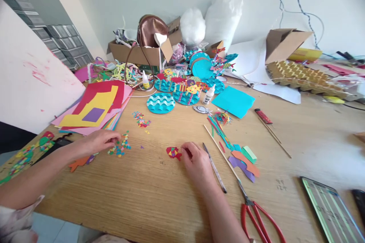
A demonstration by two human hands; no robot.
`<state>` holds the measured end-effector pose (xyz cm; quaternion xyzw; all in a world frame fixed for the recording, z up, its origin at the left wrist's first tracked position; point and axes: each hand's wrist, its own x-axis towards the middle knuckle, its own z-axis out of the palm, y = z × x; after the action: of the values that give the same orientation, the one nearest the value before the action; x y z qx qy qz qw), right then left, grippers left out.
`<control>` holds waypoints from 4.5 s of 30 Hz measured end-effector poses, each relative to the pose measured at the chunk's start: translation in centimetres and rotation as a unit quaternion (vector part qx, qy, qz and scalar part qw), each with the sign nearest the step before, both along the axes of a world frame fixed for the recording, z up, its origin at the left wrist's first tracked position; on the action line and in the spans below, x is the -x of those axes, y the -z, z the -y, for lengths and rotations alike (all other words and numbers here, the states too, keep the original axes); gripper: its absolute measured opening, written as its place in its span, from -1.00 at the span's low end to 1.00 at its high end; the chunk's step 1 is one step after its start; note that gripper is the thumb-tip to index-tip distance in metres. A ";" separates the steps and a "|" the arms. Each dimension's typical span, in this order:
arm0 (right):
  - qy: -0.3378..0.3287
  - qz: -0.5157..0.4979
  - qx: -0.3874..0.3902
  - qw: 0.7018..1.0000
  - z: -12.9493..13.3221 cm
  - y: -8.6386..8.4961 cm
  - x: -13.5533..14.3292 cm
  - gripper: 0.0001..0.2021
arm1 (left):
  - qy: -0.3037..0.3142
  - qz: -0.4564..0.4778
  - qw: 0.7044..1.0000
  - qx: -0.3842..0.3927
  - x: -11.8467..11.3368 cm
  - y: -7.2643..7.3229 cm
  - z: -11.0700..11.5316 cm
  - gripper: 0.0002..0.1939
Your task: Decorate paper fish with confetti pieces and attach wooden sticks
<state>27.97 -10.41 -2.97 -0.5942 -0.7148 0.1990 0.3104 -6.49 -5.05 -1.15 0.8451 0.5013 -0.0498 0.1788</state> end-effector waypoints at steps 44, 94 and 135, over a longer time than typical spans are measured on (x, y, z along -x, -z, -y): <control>-0.008 0.018 -0.008 1.000 -0.2 -0.3 0.0 -0.80 | 0.013 0.017 0.998 -0.058 -2.2 1.0 -4.6 -0.86; -0.025 0.055 0.084 0.995 -2.7 -2.8 4.8 -0.85 | -0.150 0.327 0.916 0.176 -15.5 -0.5 -1.5 -0.97; -0.096 0.210 0.164 0.959 -2.7 -1.9 1.8 -0.85 | 0.150 0.138 0.968 -0.149 -15.1 2.4 3.3 -0.75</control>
<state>26.16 -7.73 -1.05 -0.5939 -0.7751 0.2134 0.0314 8.65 -8.34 -3.59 0.9263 0.3415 0.1159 0.1091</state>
